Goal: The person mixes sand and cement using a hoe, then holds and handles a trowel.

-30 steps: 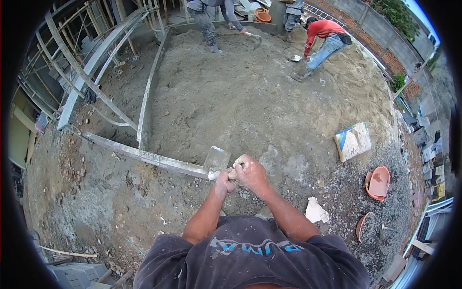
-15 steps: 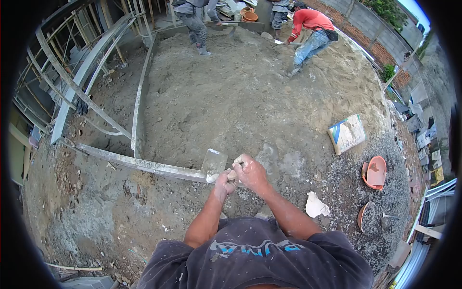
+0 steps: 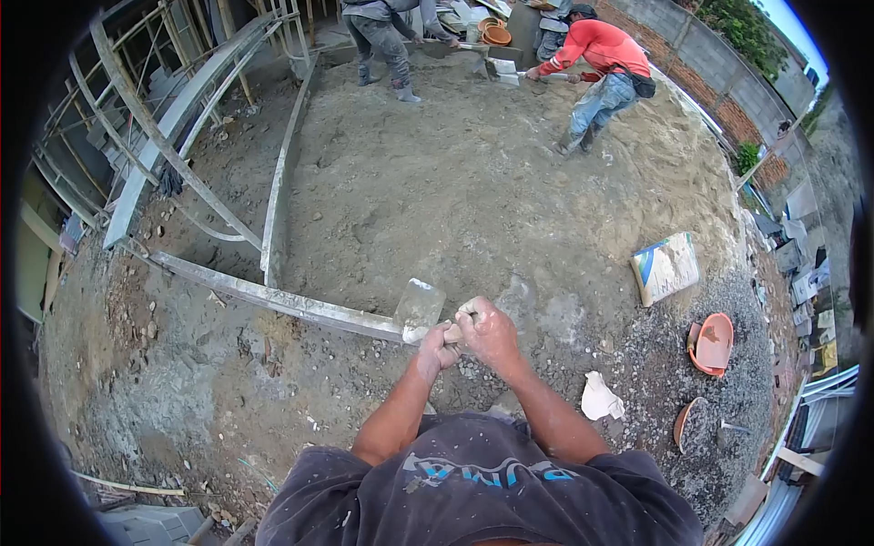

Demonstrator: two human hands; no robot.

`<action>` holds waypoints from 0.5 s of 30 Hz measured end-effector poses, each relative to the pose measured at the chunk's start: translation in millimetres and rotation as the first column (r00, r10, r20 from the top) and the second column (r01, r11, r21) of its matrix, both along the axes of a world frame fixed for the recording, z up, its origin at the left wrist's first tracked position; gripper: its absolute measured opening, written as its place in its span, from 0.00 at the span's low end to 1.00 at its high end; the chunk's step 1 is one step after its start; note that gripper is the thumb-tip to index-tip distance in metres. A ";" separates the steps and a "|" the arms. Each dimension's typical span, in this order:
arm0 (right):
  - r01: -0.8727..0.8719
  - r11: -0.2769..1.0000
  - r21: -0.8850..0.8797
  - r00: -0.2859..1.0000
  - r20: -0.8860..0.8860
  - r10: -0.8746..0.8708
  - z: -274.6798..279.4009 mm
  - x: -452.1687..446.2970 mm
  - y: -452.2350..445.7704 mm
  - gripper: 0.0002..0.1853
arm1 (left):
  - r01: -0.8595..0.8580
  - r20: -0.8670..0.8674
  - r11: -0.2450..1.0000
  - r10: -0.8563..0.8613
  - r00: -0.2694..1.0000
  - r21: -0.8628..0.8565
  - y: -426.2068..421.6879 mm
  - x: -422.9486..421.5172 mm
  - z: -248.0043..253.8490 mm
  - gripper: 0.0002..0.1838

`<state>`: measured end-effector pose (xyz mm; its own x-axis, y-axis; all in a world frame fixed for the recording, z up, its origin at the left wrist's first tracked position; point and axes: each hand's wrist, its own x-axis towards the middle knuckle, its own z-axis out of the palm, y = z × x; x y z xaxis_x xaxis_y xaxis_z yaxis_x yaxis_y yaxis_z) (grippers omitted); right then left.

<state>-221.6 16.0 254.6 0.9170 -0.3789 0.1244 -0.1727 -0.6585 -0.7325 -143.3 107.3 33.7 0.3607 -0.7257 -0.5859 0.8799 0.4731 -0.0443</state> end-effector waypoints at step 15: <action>0.050 0.998 0.049 0.998 -0.048 -0.048 -6.0 -24.9 -0.8 0.09 | -0.025 -0.103 1.000 0.023 0.994 -0.017 -7.2 -21.6 -10.9 0.09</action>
<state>-246.6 15.3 248.6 0.9016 -0.4282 0.0617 -0.2384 -0.6108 -0.7550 -164.8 100.1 22.8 0.3161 -0.7287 -0.6075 0.8588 0.4919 -0.1433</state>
